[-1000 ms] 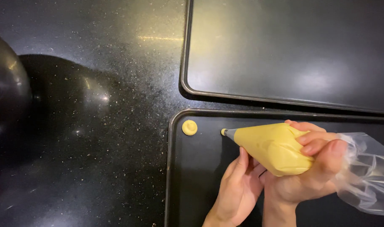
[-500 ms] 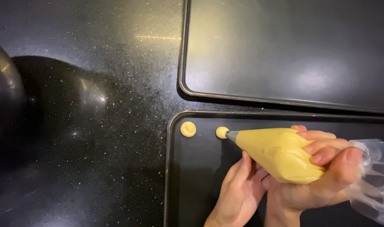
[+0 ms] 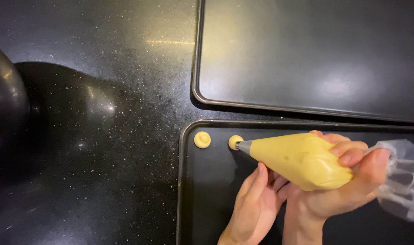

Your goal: Piping small mounds of batter onto baking sheets using a piping bag

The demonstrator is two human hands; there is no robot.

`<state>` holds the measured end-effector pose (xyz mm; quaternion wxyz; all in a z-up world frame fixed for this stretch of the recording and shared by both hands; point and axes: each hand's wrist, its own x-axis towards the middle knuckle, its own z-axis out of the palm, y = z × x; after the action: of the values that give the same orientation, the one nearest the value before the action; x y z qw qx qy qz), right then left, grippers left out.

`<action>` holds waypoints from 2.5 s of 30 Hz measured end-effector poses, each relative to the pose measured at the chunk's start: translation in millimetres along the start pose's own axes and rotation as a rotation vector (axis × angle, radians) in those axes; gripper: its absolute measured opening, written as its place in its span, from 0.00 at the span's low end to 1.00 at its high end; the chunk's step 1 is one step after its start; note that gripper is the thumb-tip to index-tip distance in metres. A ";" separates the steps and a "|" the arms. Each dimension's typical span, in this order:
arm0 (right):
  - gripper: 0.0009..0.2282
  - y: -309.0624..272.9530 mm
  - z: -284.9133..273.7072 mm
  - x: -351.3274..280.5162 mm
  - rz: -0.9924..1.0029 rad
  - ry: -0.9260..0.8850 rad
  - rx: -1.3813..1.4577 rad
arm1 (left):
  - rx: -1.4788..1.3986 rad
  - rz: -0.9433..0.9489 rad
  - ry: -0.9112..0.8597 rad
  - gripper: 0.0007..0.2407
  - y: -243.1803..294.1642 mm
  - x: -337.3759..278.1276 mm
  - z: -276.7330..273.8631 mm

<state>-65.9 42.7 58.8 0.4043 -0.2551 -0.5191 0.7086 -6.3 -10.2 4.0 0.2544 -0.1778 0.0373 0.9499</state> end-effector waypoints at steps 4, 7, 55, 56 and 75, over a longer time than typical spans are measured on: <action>0.15 -0.7 -5.0 15.8 0.167 0.028 0.095 | 0.023 0.047 -0.069 0.17 -5.5 1.6 -7.4; 0.15 4.6 -13.8 25.1 0.218 0.017 0.164 | 0.044 0.062 -0.132 0.19 -6.8 2.4 -5.8; 0.19 -6.2 -50.1 49.7 -0.170 0.113 -0.066 | -0.097 -0.088 0.002 0.14 -84.8 29.9 -9.8; 0.19 -6.6 -49.1 49.0 -0.168 0.129 -0.093 | -0.065 -0.094 -0.006 0.14 -80.3 28.8 -5.0; 0.16 -11.5 -40.6 78.3 0.070 0.268 -0.031 | 0.156 -0.049 -0.110 0.21 -71.9 40.3 14.1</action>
<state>-73.2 131.3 60.8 0.4410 -0.3717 -0.4619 0.6737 -7.6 73.4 4.2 0.2923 -0.1059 0.0928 0.9459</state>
